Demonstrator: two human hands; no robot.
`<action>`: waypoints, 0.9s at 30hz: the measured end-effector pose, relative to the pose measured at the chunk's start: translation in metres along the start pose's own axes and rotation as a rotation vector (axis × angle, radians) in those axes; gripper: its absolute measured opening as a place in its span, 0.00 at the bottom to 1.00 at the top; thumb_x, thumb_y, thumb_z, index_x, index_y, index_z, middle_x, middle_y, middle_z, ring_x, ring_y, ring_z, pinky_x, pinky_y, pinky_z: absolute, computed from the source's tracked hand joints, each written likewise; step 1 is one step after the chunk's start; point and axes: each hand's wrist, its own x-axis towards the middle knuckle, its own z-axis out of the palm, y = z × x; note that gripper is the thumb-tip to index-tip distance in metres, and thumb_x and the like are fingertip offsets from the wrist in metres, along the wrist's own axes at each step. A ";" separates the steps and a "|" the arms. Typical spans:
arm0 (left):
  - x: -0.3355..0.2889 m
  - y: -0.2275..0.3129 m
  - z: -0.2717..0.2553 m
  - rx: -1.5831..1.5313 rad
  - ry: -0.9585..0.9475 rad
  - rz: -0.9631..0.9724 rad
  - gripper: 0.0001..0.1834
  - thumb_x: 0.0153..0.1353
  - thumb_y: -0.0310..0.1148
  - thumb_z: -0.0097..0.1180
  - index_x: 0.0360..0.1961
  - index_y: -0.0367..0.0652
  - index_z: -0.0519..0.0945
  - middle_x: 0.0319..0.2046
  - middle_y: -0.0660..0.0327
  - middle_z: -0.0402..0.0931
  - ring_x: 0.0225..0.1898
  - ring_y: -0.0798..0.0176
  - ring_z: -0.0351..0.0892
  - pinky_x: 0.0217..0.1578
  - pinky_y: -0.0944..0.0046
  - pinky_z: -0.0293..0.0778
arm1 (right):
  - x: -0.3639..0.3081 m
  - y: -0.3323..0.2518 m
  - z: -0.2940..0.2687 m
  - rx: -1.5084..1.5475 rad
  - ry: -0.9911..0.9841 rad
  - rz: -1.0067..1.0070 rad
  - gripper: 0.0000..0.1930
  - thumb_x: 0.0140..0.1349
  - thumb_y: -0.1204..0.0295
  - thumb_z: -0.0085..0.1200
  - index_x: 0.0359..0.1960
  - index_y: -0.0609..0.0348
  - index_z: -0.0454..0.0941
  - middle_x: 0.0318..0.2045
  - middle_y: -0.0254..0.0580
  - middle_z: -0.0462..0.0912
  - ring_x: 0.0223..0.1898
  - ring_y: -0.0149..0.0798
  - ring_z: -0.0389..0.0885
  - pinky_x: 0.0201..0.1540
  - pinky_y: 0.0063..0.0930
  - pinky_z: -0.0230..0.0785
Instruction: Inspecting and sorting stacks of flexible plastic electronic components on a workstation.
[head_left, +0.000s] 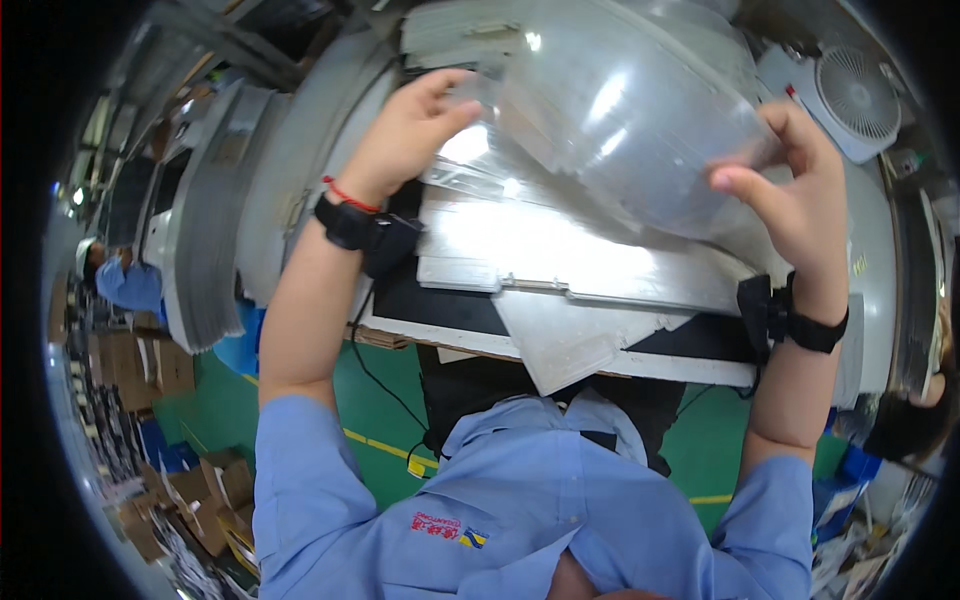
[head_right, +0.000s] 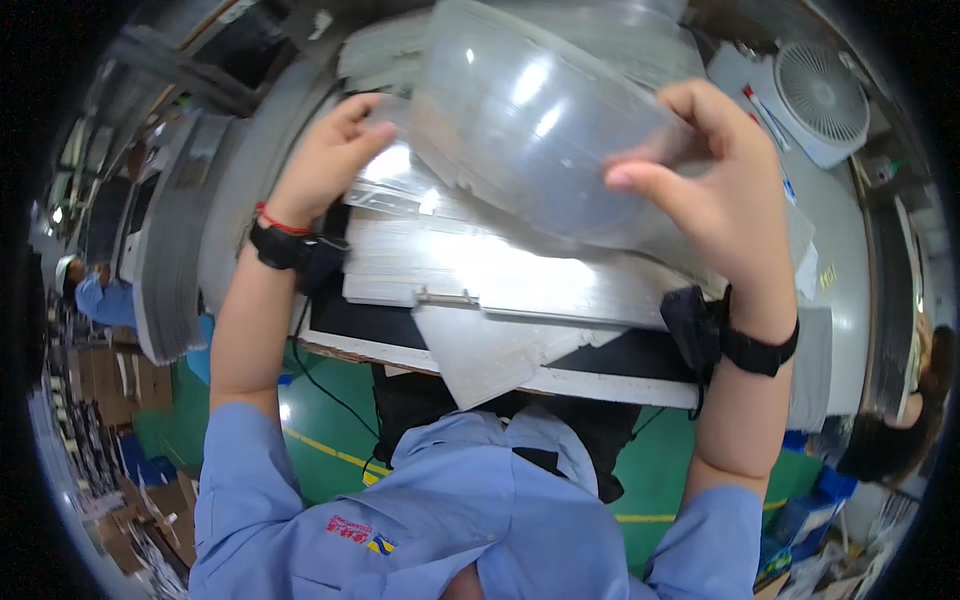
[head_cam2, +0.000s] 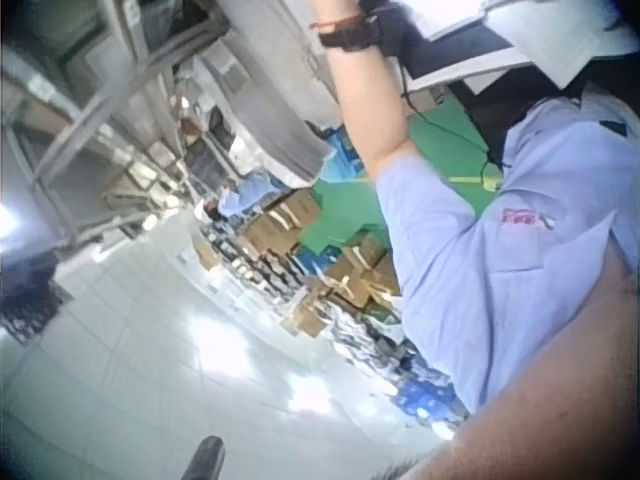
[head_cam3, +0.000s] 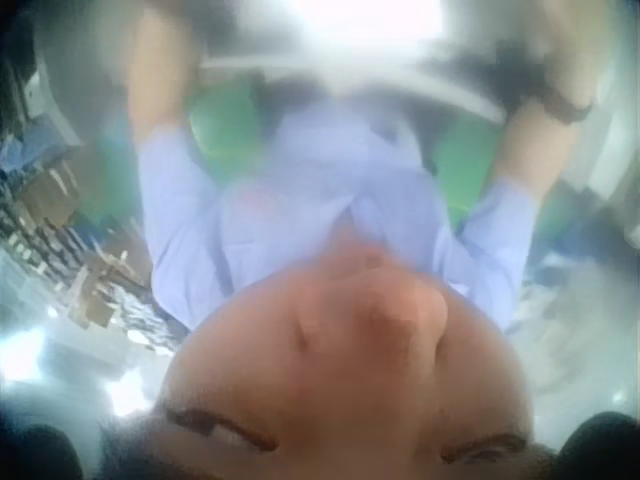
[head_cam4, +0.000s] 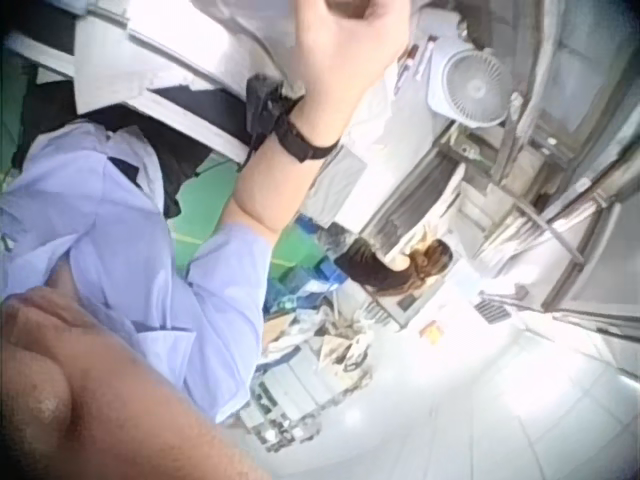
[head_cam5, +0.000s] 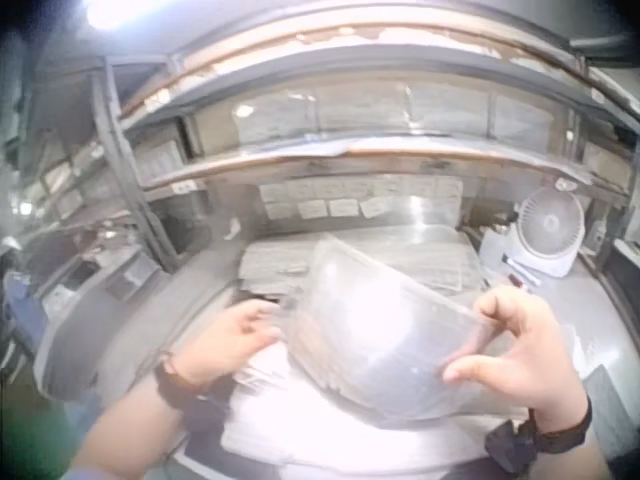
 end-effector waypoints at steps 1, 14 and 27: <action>-0.002 0.003 0.000 0.137 0.027 -0.020 0.19 0.65 0.25 0.52 0.56 0.36 0.70 0.37 0.62 0.80 0.35 0.75 0.77 0.37 0.75 0.72 | -0.002 -0.002 -0.001 -0.004 -0.004 0.005 0.16 0.47 0.72 0.69 0.34 0.60 0.75 0.28 0.31 0.80 0.32 0.23 0.77 0.37 0.18 0.68; -0.208 0.005 -0.163 -0.013 0.865 0.195 0.10 0.67 0.28 0.50 0.48 0.38 0.71 0.36 0.62 0.76 0.33 0.74 0.72 0.34 0.75 0.69 | -0.002 -0.001 0.007 -0.024 0.012 0.064 0.17 0.46 0.76 0.68 0.35 0.63 0.72 0.25 0.36 0.82 0.28 0.28 0.77 0.36 0.22 0.68; -0.236 -0.051 -0.135 -0.146 1.145 0.059 0.20 0.67 0.29 0.49 0.59 0.37 0.65 0.51 0.54 0.72 0.49 0.59 0.74 0.48 0.60 0.72 | 0.007 0.046 0.019 -0.207 0.043 0.288 0.21 0.44 0.68 0.70 0.38 0.64 0.76 0.29 0.44 0.80 0.30 0.35 0.77 0.36 0.29 0.69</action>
